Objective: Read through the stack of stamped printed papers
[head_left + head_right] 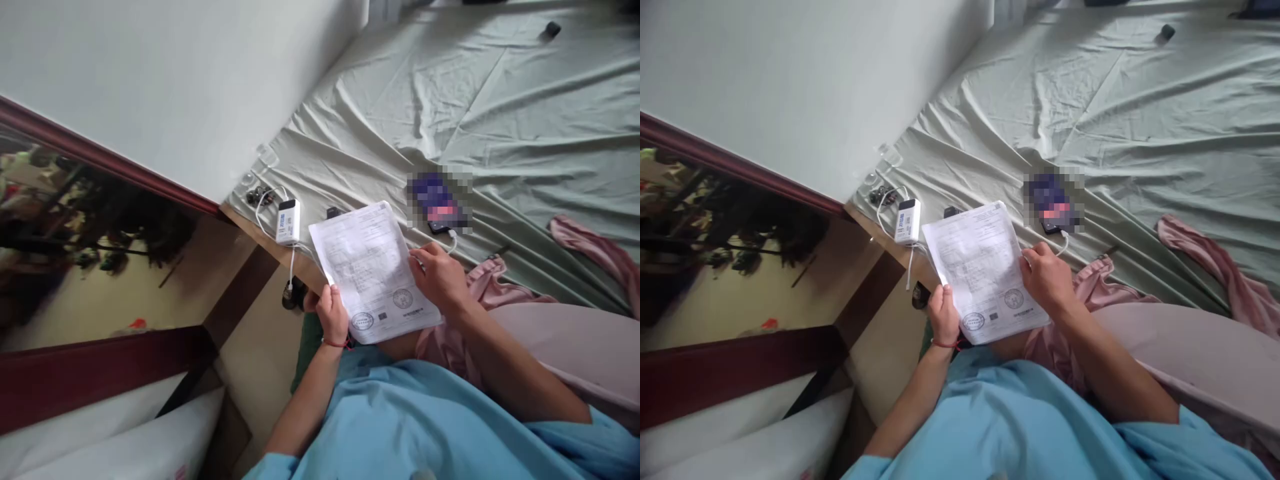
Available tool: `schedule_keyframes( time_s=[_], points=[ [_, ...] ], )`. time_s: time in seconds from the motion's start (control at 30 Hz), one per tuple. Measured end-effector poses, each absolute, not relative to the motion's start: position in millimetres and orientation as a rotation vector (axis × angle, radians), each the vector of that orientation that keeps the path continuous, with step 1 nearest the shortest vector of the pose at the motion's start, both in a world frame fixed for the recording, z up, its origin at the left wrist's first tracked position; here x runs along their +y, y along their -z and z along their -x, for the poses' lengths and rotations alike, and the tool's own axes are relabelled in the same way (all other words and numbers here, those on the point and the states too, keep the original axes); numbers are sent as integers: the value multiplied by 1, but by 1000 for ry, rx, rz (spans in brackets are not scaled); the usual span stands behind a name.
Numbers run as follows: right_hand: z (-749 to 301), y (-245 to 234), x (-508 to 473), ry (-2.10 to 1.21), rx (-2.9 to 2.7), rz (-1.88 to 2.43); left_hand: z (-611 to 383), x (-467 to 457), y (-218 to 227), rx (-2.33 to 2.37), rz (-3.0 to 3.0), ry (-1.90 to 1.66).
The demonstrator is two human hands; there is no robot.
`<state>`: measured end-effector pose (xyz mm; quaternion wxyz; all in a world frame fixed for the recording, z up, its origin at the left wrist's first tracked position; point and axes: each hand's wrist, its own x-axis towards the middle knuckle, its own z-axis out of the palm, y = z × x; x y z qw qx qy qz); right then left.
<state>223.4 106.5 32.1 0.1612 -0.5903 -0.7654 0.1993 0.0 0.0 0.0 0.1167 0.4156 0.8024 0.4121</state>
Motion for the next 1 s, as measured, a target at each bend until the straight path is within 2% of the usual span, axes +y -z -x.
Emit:
schedule_keyframes(
  time_s=[0.37,0.67,1.0],
  points=[
    [-226,-25,109,-717,-2130,1611,1,-2,5,2369,-1228,-1177],
    [-226,-30,109,-634,-2136,1800,1,-2,4,2335,-1181,-1194],
    [-226,-21,111,-779,-2043,1542,0,-1,0,2309,-1210,-1214]
  ],
)
